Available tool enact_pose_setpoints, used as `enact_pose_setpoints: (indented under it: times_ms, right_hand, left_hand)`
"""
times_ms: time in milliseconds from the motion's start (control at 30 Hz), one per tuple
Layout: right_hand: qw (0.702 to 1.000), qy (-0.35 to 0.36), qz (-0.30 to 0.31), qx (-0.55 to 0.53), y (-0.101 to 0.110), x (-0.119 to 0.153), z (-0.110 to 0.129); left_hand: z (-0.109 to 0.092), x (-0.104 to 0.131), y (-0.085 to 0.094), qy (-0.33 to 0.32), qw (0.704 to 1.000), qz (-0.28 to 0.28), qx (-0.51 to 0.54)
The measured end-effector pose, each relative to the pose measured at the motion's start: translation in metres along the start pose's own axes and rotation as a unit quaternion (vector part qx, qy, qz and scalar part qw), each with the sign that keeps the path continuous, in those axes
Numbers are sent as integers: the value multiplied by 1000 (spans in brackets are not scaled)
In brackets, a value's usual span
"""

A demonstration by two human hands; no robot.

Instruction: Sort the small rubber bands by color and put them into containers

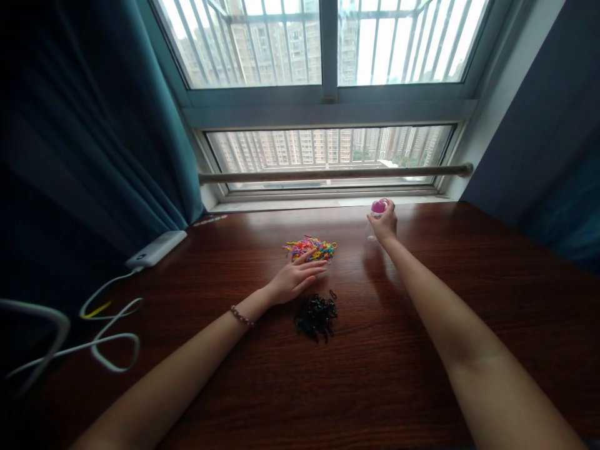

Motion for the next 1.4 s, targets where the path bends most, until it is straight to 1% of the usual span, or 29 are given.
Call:
enact_pose_setpoints:
  times_ms: [67,100,167,233,300,367,433,500,567,633,700,733,833,900,933,1000,1033,1133,1233,1333,1400]
  right_hand:
    - [1000,-15,6,-22,0,2,1]
    - [999,-17,5,-33,1,4,3]
    - [998,-18,-2,-61,5,9,9]
    - [995,-23,-3,-96,13,18,18]
    - [990,-26,13,-137,25,30,30]
    - [981,-30,38,-189,40,47,45]
    - [963,-42,73,-256,56,65,61]
    - [943,-58,99,-313,69,84,73]
    - [924,-77,120,-354,77,102,82]
    - [908,-96,126,-387,80,117,87]
    - [890,-110,141,-419,78,130,90]
    - [882,-112,149,-432,77,136,93]
    - [863,-94,187,-460,74,151,105]
    - [853,-89,212,-469,72,159,113]
    - [850,-93,220,-469,72,161,115]
    - [853,-110,223,-458,71,163,116]
    - [859,-122,219,-446,71,162,115]
    - [878,-146,218,-402,69,156,105]
    - [882,-157,259,-361,65,151,94]
    - [877,-172,310,-323,61,153,84]
    - [880,-171,321,-306,60,153,81]
  left_hand:
    - [-1,0,0,-6,1000,13,9]
    - [-1,0,-1,2,1000,16,16]
    - [3,-2,-4,37,999,13,33]
    - [10,-4,-5,79,995,-11,61]
    - [18,-4,-6,111,986,-61,107]
    - [27,-3,-5,135,967,-134,168]
    - [35,0,-4,161,936,-211,232]
    - [41,4,-4,196,903,-270,269]
    - [40,7,-3,217,888,-310,261]
    - [30,9,1,205,895,-330,217]
    - [11,8,6,161,918,-328,157]
    - [-1,6,8,130,932,-314,124]
    - [-34,1,9,64,965,-250,38]
    - [-48,-1,7,42,977,-208,16]
    - [-52,-1,6,34,981,-190,13]
    - [-52,-1,4,25,983,-180,14]
    - [-49,0,4,25,982,-187,15]
    - [-35,4,5,37,971,-237,21]
    - [-22,6,6,42,961,-269,46]
    - [-15,7,3,30,963,-261,57]
    - [-13,7,1,19,967,-246,60]
Point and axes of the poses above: each hand's wrist, its own x-axis away from the middle knuckle, its own y-axis out of the back of the hand, z = x × y, the point moved 2 cm from there along -x, towards the middle knuckle, and after that the axes turned 4 degrees about z, right-handed, at the moved point
